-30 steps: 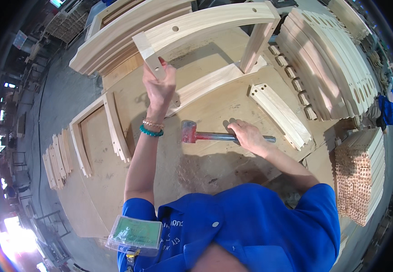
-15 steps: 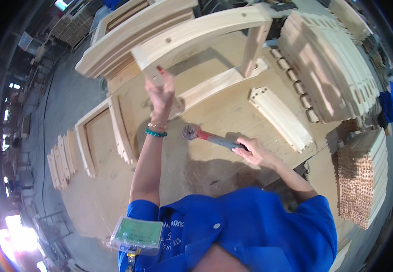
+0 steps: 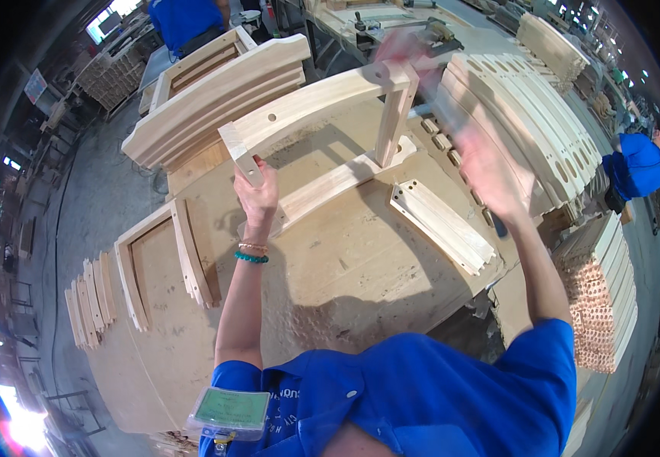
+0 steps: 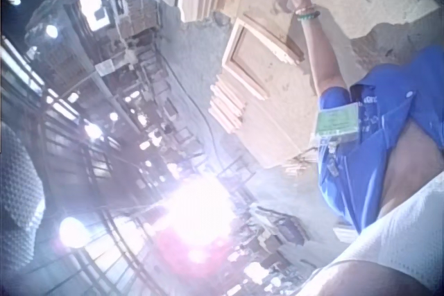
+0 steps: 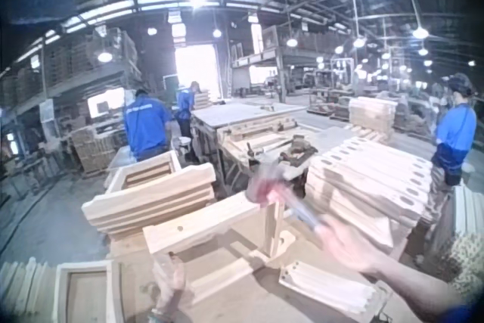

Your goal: The person assembles wooden chair frames by hand, using a rubber mallet to tap dowels and slats into place. They repeatedly pick up frame pieces and slats, align them, and hammer them together on a workbench in a factory setting.

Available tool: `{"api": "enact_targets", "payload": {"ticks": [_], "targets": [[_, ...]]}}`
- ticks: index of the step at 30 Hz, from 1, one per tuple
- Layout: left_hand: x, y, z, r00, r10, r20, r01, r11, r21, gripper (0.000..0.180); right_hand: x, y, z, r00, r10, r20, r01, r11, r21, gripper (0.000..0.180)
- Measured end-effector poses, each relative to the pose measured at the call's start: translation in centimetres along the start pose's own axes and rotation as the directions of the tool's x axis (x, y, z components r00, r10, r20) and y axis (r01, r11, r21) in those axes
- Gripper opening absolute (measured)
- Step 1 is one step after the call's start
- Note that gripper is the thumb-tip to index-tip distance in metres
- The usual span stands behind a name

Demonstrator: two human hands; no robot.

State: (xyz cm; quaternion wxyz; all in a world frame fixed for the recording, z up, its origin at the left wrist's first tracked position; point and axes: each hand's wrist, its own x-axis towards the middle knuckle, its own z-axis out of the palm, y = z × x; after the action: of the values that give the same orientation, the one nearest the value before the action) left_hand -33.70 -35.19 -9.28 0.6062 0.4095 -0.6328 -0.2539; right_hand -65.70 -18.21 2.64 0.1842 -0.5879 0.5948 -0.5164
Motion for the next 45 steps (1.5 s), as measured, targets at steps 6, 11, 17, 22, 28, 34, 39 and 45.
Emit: {"api": "enact_targets", "payload": {"ticks": [6, 11, 17, 22, 28, 34, 39, 45], "targets": [[0.1, 0.1, -1.3, 0.997, 0.044, -0.067, -0.039, 0.996, 0.085, 0.02, 0.0, -11.0, 0.9, 0.926, 0.308, 0.217, -0.346, 0.924, 0.162, 0.04], [-0.7, 1.1, -0.5, 1.0, -0.016, 0.015, 0.016, 1.0, 0.006, 0.022, 4.0, -15.4, -2.7, 0.975, -0.219, 0.041, 0.181, 0.887, 0.426, 0.038], [-1.1, 0.8, -1.8, 0.992, -0.106, 0.067, 0.102, 0.993, 0.065, 0.025, -1.0, -5.8, 7.5, 0.862, 0.2, 0.465, -0.105, 0.969, -0.222, 0.039], [-1.8, 0.2, -0.8, 0.997, -0.072, 0.008, 0.072, 0.997, -0.027, 0.03, -8.2, -2.9, 7.5, 0.851, 0.27, 0.45, -0.304, 0.953, 0.004, 0.035], [-0.9, -1.5, -0.9, 0.999, -0.05, -0.011, 0.049, 0.996, -0.068, 0.026, -20.6, 4.2, 11.3, 0.731, 0.442, 0.519, -0.421, 0.892, -0.166, 0.034], [-1.9, -1.3, -0.3, 0.978, -0.207, 0.024, 0.205, 0.937, -0.282, 0.02, -20.1, 5.6, 13.6, 0.938, 0.009, 0.347, 0.115, 0.935, -0.336, 0.045], [1.6, -1.2, -3.5, 0.861, -0.505, 0.054, 0.498, 0.819, -0.285, 0.015, -7.5, 1.5, 15.4, 0.816, -0.376, 0.439, 0.577, 0.567, -0.587, 0.074], [8.0, 3.2, -9.0, 0.817, -0.524, 0.241, 0.576, 0.732, -0.364, 0.023, 2.4, 4.6, 19.0, 0.612, -0.407, 0.678, 0.782, 0.437, -0.444, 0.049]]}}
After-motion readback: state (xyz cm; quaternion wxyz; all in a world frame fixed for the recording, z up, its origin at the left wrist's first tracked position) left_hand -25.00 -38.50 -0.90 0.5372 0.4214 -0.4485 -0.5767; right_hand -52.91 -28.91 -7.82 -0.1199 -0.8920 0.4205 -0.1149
